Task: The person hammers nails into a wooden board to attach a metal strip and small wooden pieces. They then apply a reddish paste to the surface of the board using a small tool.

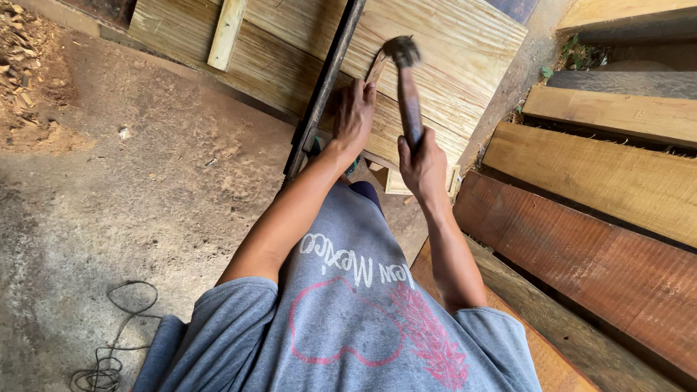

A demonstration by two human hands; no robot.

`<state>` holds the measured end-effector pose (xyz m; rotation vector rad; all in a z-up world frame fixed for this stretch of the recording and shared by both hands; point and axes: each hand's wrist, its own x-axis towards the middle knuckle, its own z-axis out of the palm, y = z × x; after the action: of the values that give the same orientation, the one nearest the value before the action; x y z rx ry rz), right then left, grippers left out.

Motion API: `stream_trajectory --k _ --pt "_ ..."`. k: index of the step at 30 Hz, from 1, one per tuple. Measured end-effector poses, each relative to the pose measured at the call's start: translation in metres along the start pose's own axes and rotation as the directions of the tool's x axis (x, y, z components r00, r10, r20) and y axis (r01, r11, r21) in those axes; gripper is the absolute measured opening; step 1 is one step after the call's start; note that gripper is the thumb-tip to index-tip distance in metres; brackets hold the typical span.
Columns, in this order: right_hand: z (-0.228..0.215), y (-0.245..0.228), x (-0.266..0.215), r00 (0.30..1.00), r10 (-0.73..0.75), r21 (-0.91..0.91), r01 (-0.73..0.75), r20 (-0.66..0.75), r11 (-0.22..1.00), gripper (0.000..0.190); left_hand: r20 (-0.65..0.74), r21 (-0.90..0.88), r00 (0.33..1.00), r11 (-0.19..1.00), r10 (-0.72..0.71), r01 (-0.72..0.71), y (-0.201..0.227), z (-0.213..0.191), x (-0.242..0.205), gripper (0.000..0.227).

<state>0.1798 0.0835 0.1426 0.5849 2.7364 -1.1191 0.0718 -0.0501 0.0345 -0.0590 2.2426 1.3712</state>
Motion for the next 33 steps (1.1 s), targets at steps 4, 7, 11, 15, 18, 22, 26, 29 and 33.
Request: stream_trajectory --k 4,7,11,15,18,22,26,29,33 --pt "-0.004 0.002 -0.001 0.989 -0.14 -0.019 0.139 -0.058 0.99 0.028 0.045 0.3 0.998 0.952 0.039 -0.051 0.007 0.0 0.003 0.078" --pt "-0.004 0.001 -0.004 0.949 -0.246 0.036 0.258 -0.198 0.966 0.033 0.06 0.075 0.992 0.991 -0.114 0.11 0.009 -0.004 0.001 0.071" --pt "-0.006 -0.001 -0.001 0.998 -0.04 0.075 0.044 -0.052 0.996 0.03 0.012 0.005 1.0 1.0 -0.028 0.028 0.021 -0.012 -0.003 0.069" --pt "-0.007 -0.001 0.009 0.995 -0.094 -0.022 0.093 -0.045 0.995 0.029 0.056 0.142 0.991 0.983 -0.122 0.113 0.03 -0.018 -0.001 0.067" --pt "-0.008 0.006 0.002 0.965 -0.19 0.042 0.2 -0.182 0.979 0.033 0.078 -0.027 0.994 0.996 -0.081 0.083 0.016 -0.008 -0.005 0.064" --pt "-0.008 0.006 0.002 0.994 0.038 -0.163 -0.022 0.098 0.986 0.029 -0.02 0.028 0.999 0.999 0.026 -0.025 -0.009 0.005 0.0 0.063" --pt "-0.014 0.0 0.008 0.986 -0.128 -0.047 0.123 -0.111 0.991 0.031 0.012 0.374 0.999 0.926 0.041 -0.043 -0.011 0.01 0.014 0.059" --pt "-0.014 -0.004 0.003 0.975 -0.125 0.049 0.136 -0.186 0.99 0.032 0.029 0.104 0.994 0.989 -0.109 0.106 -0.008 0.006 0.006 0.062" --pt "-0.022 -0.01 0.008 1.0 -0.014 -0.072 0.014 0.001 0.997 0.031 0.023 -0.023 0.997 0.997 -0.072 0.072 0.01 -0.001 0.001 0.068"
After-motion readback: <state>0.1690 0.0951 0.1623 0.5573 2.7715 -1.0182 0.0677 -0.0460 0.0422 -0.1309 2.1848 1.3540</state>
